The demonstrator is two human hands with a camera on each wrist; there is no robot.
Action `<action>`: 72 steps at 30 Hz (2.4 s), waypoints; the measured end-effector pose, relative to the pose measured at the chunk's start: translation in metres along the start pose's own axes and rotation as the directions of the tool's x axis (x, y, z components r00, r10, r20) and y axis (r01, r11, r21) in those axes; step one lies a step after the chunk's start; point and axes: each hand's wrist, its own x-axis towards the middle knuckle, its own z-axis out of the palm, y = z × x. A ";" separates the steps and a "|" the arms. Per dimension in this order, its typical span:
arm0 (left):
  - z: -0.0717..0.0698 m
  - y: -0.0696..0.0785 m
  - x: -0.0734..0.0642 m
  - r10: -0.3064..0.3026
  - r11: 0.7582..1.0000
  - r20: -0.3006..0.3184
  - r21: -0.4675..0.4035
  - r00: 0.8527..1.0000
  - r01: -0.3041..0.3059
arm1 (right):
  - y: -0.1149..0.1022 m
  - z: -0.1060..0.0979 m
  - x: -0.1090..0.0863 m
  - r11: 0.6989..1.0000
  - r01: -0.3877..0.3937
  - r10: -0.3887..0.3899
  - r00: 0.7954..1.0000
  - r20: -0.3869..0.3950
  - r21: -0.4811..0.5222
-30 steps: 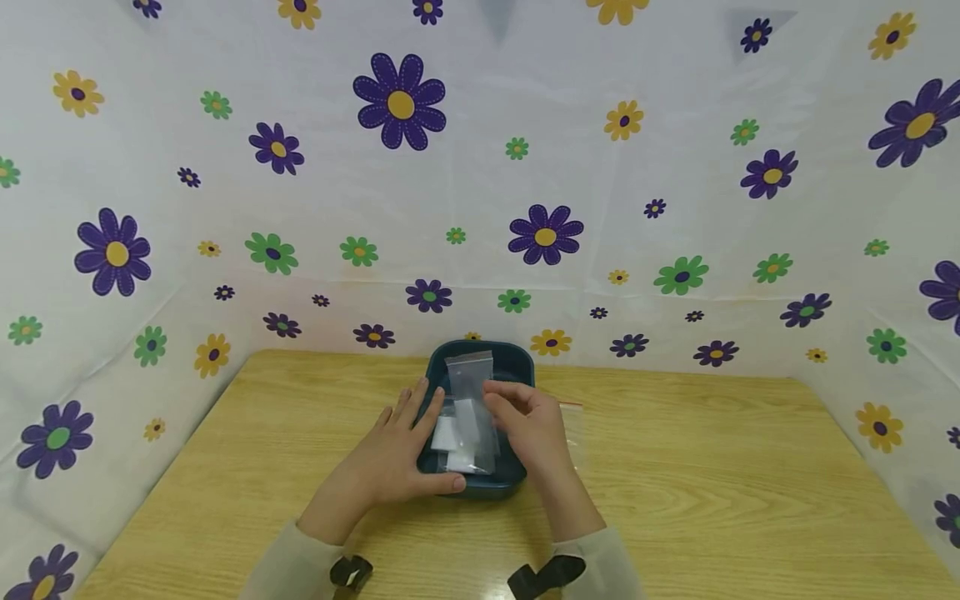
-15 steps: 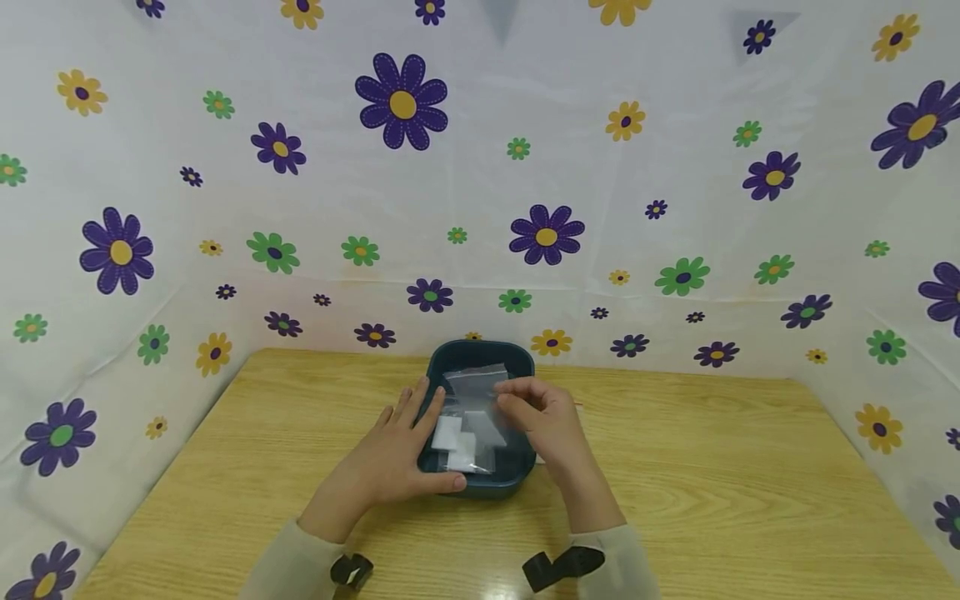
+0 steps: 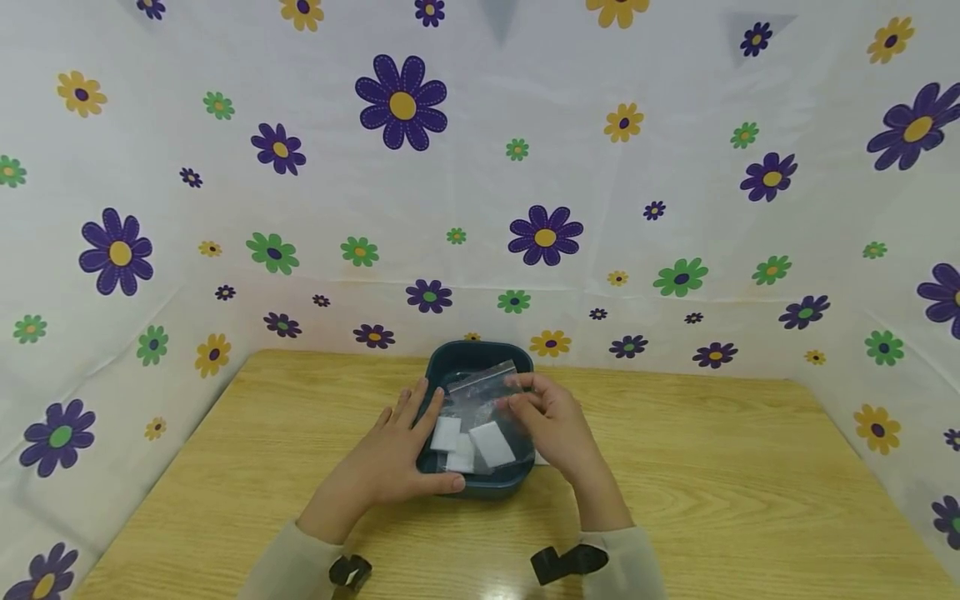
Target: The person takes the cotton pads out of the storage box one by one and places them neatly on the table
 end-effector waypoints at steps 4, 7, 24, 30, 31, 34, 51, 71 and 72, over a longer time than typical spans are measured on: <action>0.002 -0.001 0.001 0.000 1.000 -0.002 0.007 1.000 0.000 | 0.001 -0.002 -0.001 1.000 -0.012 0.012 1.000 -0.021 0.020; 0.003 0.000 0.002 0.008 1.000 0.010 -0.005 1.000 -0.008 | 0.001 -0.005 -0.002 0.994 -0.049 0.052 0.998 -0.025 0.099; 0.004 -0.002 0.003 -0.016 1.000 -0.011 0.008 1.000 0.016 | 0.022 -0.049 -0.021 0.898 -0.219 0.271 0.959 -0.087 0.382; 0.001 -0.001 0.001 -0.010 1.000 0.005 0.012 1.000 0.010 | 0.017 -0.067 -0.028 0.894 -0.209 0.280 0.952 -0.128 0.397; 0.001 -0.001 0.001 -0.010 1.000 0.007 0.012 1.000 0.010 | 0.017 -0.069 -0.029 0.891 -0.208 0.281 0.951 -0.130 0.403; 0.002 -0.001 0.001 -0.007 1.000 0.009 0.014 1.000 0.007 | 0.017 -0.074 -0.030 0.881 -0.199 0.277 0.953 -0.126 0.428; 0.003 -0.002 0.003 -0.011 1.000 0.008 0.013 1.000 0.011 | 0.020 -0.088 -0.028 0.859 -0.218 0.306 0.944 -0.123 0.462; 0.002 -0.001 0.002 -0.005 1.000 0.007 0.004 1.000 0.005 | 0.041 -0.106 -0.026 0.803 -0.276 0.405 0.903 -0.143 0.529; 0.002 -0.001 0.002 -0.005 1.000 0.008 0.004 1.000 0.005 | 0.043 -0.106 -0.026 0.800 -0.279 0.411 0.900 -0.145 0.532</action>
